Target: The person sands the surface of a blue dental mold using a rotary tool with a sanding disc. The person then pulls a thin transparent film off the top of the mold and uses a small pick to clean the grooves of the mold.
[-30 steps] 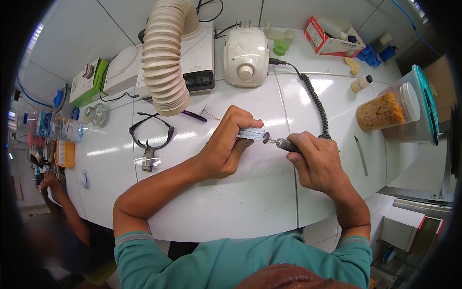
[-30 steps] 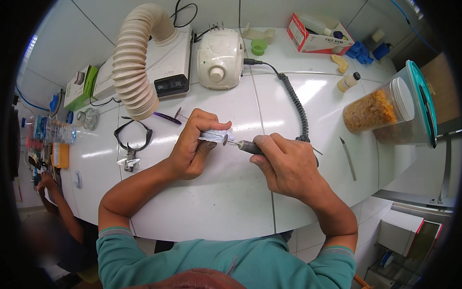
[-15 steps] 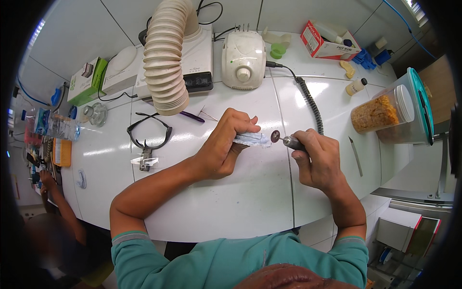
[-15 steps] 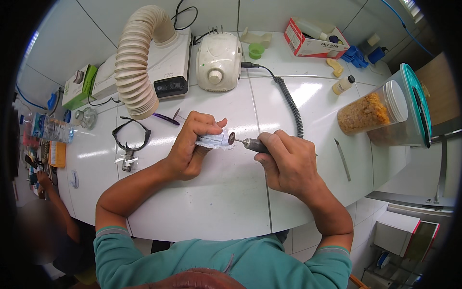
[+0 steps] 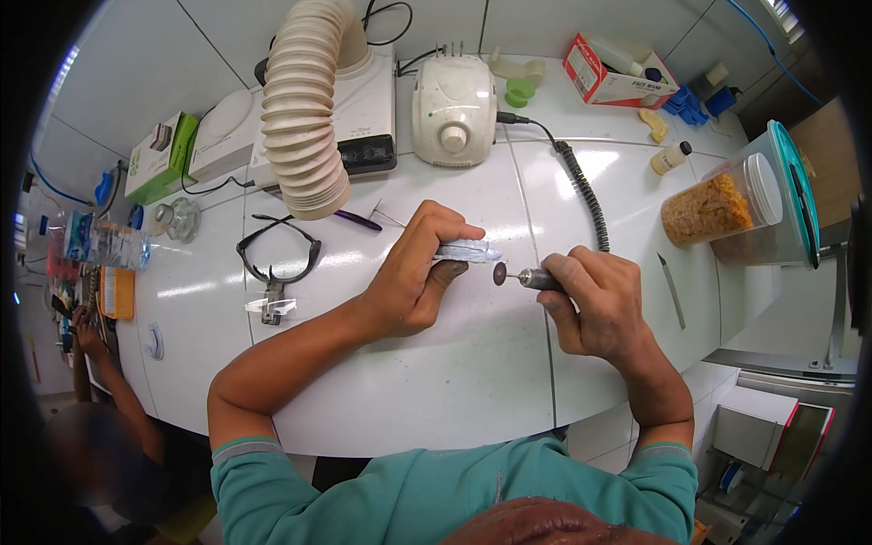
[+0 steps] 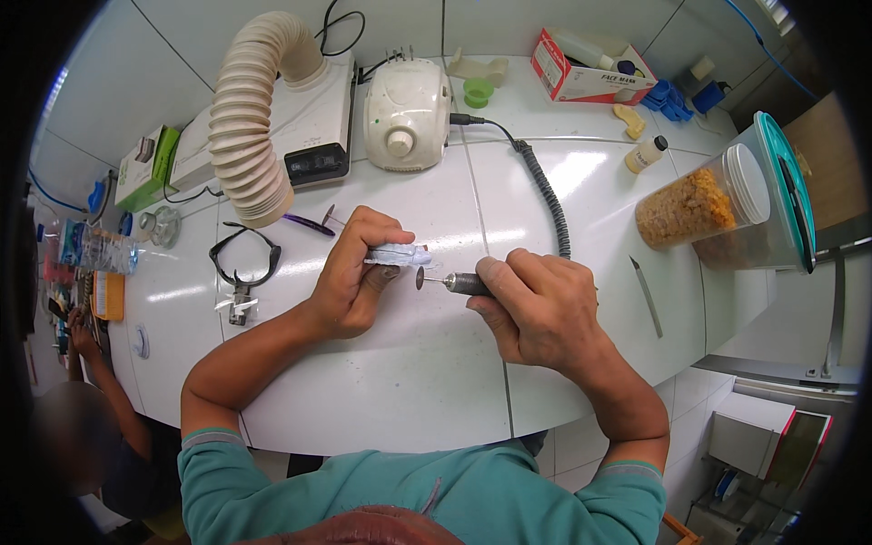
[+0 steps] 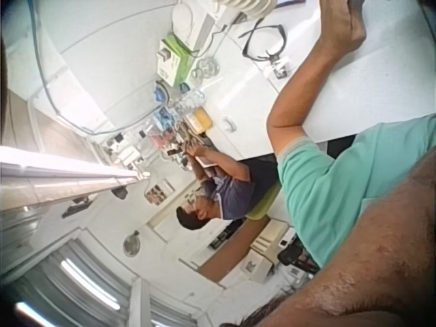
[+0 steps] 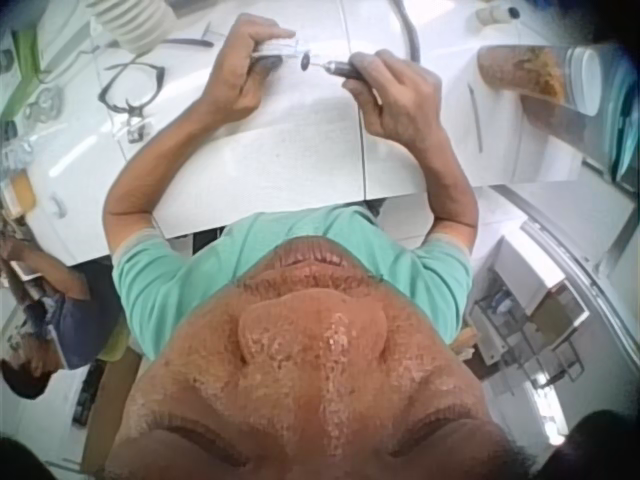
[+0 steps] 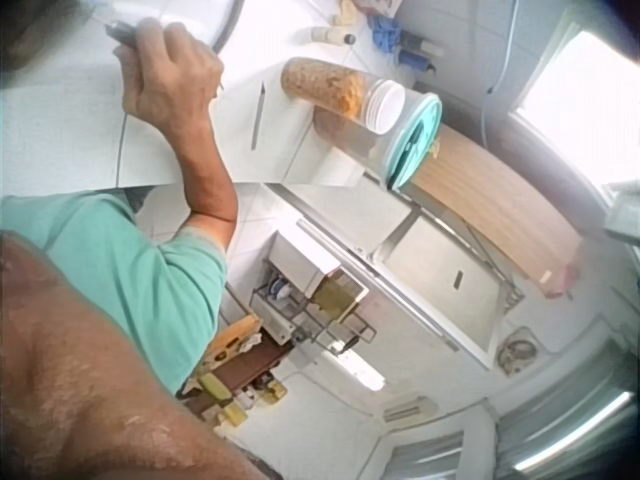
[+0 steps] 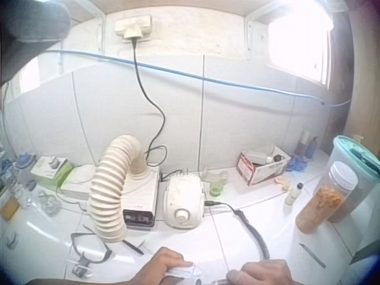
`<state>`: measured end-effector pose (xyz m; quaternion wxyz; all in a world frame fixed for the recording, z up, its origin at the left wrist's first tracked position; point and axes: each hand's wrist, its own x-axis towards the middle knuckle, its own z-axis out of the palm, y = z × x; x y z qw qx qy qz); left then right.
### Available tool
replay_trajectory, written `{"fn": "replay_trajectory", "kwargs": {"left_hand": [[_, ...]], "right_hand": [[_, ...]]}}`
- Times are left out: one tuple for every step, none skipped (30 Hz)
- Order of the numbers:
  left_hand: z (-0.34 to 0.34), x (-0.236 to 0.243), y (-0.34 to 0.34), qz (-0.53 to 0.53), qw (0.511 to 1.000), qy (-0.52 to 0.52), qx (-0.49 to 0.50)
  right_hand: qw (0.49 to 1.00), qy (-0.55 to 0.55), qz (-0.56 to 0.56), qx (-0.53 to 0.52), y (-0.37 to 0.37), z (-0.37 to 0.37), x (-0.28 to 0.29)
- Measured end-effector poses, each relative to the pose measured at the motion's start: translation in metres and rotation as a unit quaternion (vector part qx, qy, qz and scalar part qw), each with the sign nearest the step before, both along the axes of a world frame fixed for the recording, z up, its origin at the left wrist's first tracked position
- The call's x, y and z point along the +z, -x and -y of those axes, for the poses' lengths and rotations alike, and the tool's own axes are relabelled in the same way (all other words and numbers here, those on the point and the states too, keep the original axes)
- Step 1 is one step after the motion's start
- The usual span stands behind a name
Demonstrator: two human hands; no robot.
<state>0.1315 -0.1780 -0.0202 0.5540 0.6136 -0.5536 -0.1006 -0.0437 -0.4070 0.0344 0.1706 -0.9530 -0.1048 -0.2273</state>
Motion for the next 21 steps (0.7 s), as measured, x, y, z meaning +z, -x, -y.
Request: {"fn": "replay_trajectory", "kwargs": {"left_hand": [[-0.0005,0.0018,0.0,-0.006,1.0,-0.018,-0.008],[-0.0006,0.0023,0.0001,-0.006,1.0,-0.018,-0.007],[-0.0006,0.0026,0.0004,-0.007,1.0,-0.024,-0.003],[-0.0004,0.0026,0.0006,-0.008,1.0,-0.03,0.001],[-0.0004,0.0029,0.001,-0.008,1.0,-0.03,0.001],[-0.0005,0.0033,0.0015,-0.017,0.999,-0.035,0.004],[-0.0005,0.0036,0.002,-0.026,0.999,-0.041,0.007],[-0.0004,0.0038,0.0023,-0.027,0.999,-0.04,0.008],[-0.0002,0.0039,0.0022,-0.027,0.999,-0.037,0.007],[0.0001,0.0039,0.0023,-0.027,0.999,-0.034,0.006],[0.0004,0.0037,0.0025,-0.028,0.999,-0.033,0.006],[0.0008,0.0036,0.0027,-0.028,0.999,-0.031,0.006],[0.0008,0.0039,0.0028,-0.028,0.999,-0.029,0.006],[0.0006,0.0044,0.003,-0.029,0.999,-0.029,0.007],[0.0003,0.005,0.0032,-0.027,0.999,-0.031,0.009],[0.0002,0.0053,0.0032,-0.025,0.999,-0.033,0.011],[0.0003,0.0053,0.0032,-0.026,0.999,-0.033,0.011],[0.0006,0.0052,0.0033,-0.028,0.999,-0.034,0.01],[0.0008,0.0054,0.0032,-0.031,0.999,-0.035,0.008],[0.001,0.0056,0.0033,-0.032,0.999,-0.035,0.009],[0.0011,0.0059,0.0033,-0.031,0.999,-0.037,0.008]], "right_hand": [[1.0,0.0,0.001,-0.008,0.0,-0.0001,-0.001],[1.0,0.0,0.002,-0.015,-0.0001,-0.0003,-0.0016],[1.0,0.001,0.001,-0.015,0.0,-0.0003,-0.0017],[1.0,0.0,-0.003,-0.018,-0.0001,0.0001,-0.0018],[1.0,0.0,-0.006,-0.021,-0.0004,0.0003,-0.0019],[1.0,0.0,-0.007,-0.02,-0.0007,0.0001,-0.0024],[1.0,-0.002,-0.008,-0.024,-0.0008,-0.0002,-0.0028],[1.0,-0.004,-0.01,-0.028,-0.0011,-0.0003,-0.0034],[1.0,-0.003,-0.01,-0.027,-0.0015,0.0002,-0.0045],[0.999,-0.005,-0.01,-0.031,-0.0018,0.001,-0.0061],[0.999,-0.007,-0.01,-0.036,-0.0019,0.0016,-0.0069],[0.999,-0.006,-0.011,-0.035,-0.0019,0.0018,-0.007],[0.999,-0.006,-0.01,-0.035,-0.0021,0.0019,-0.007],[0.999,-0.006,-0.008,-0.035,-0.0023,0.002,-0.0069],[0.999,-0.005,-0.009,-0.033,-0.0025,0.002,-0.0068],[0.999,-0.005,-0.009,-0.034,-0.0026,0.0019,-0.0069],[0.999,-0.005,-0.009,-0.035,-0.0027,0.0018,-0.0069],[0.999,-0.005,-0.01,-0.034,-0.0026,0.0018,-0.0068],[0.999,-0.004,-0.011,-0.033,-0.0023,0.0017,-0.0064],[0.999,-0.004,-0.012,-0.032,-0.0021,0.0015,-0.006],[0.999,-0.004,-0.013,-0.032,-0.0018,0.0011,-0.0056]]}}
